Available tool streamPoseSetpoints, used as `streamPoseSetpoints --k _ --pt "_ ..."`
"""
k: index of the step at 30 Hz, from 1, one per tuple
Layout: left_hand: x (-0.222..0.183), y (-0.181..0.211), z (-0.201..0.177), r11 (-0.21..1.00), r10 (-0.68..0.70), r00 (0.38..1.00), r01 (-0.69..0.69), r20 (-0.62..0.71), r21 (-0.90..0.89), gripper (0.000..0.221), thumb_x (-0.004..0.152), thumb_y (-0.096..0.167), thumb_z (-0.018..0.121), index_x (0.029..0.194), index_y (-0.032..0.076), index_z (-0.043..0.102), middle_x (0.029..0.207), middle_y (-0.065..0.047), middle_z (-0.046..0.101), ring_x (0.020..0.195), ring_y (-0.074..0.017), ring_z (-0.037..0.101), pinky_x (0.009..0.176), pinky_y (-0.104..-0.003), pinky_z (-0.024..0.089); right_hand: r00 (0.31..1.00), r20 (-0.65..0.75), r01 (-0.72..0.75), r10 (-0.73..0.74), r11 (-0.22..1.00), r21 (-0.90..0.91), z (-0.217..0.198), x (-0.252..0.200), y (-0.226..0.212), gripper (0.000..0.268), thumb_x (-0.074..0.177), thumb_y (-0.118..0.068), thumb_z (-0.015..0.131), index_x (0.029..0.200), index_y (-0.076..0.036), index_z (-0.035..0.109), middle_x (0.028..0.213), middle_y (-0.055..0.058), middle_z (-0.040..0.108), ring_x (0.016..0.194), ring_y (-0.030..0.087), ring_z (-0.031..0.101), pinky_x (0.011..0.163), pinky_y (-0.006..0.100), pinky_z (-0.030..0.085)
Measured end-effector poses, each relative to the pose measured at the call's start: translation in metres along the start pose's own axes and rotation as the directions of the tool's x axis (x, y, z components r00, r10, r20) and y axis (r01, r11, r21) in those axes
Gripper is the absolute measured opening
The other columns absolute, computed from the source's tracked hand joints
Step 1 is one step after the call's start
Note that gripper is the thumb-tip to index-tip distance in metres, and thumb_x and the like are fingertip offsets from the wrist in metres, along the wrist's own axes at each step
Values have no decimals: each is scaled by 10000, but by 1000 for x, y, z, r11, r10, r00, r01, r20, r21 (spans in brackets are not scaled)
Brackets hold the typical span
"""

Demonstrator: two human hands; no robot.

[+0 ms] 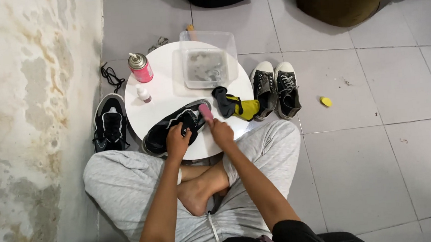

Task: Brushing the upper part of a black sneaker with a cleaning brush and solution to remove dirt.

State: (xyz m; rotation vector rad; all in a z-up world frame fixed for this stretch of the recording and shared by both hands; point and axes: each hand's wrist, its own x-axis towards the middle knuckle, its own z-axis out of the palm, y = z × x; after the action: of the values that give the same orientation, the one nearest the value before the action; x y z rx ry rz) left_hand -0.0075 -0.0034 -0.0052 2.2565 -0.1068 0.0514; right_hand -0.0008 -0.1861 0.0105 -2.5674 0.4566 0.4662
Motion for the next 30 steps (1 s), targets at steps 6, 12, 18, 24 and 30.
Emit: streamPoseSetpoints --k 6,12,18,24,30 --pt "12 -21 7 958 -224 967 241 118 -154 508 992 268 603 1357 -85 577 1186 -340 656 1093 -412 671 798 -452 603 984 -64 160 -168 981 -112 1 -27 21 644 1060 -649 310 1062 -113 667 887 255 723 909 441 747 781 532 610" --pt "2 -5 -1 888 -302 932 351 199 -296 476 973 285 583 1364 14 616 1196 -266 685 1035 -340 700 763 -418 612 981 -174 58 -80 990 -125 -12 -20 28 650 1056 -648 314 1042 -102 667 873 243 734 896 434 752 779 530 607" --pt "-7 0 -9 905 -338 885 400 320 -149 619 971 365 543 1461 -13 531 1353 -269 623 1176 -352 654 915 -480 572 992 -100 58 -83 971 -230 -21 -49 50 512 1062 -519 344 1105 -105 642 882 222 737 903 431 751 772 520 609" --pt "-10 28 -22 873 -408 850 470 332 -131 679 971 441 518 1523 48 477 1430 -210 584 1261 -317 604 988 -463 532 967 28 249 -252 924 -290 -16 -53 25 399 1033 -443 431 1097 -154 698 866 186 751 901 407 760 758 515 617" --pt "1 27 -19 858 -436 839 496 326 -132 712 1007 456 443 1573 29 383 1548 -252 447 1391 -374 485 1092 -515 448 989 -44 110 -138 912 -395 -9 -47 45 477 1080 -393 316 1359 -122 593 952 169 746 939 377 754 801 496 610"
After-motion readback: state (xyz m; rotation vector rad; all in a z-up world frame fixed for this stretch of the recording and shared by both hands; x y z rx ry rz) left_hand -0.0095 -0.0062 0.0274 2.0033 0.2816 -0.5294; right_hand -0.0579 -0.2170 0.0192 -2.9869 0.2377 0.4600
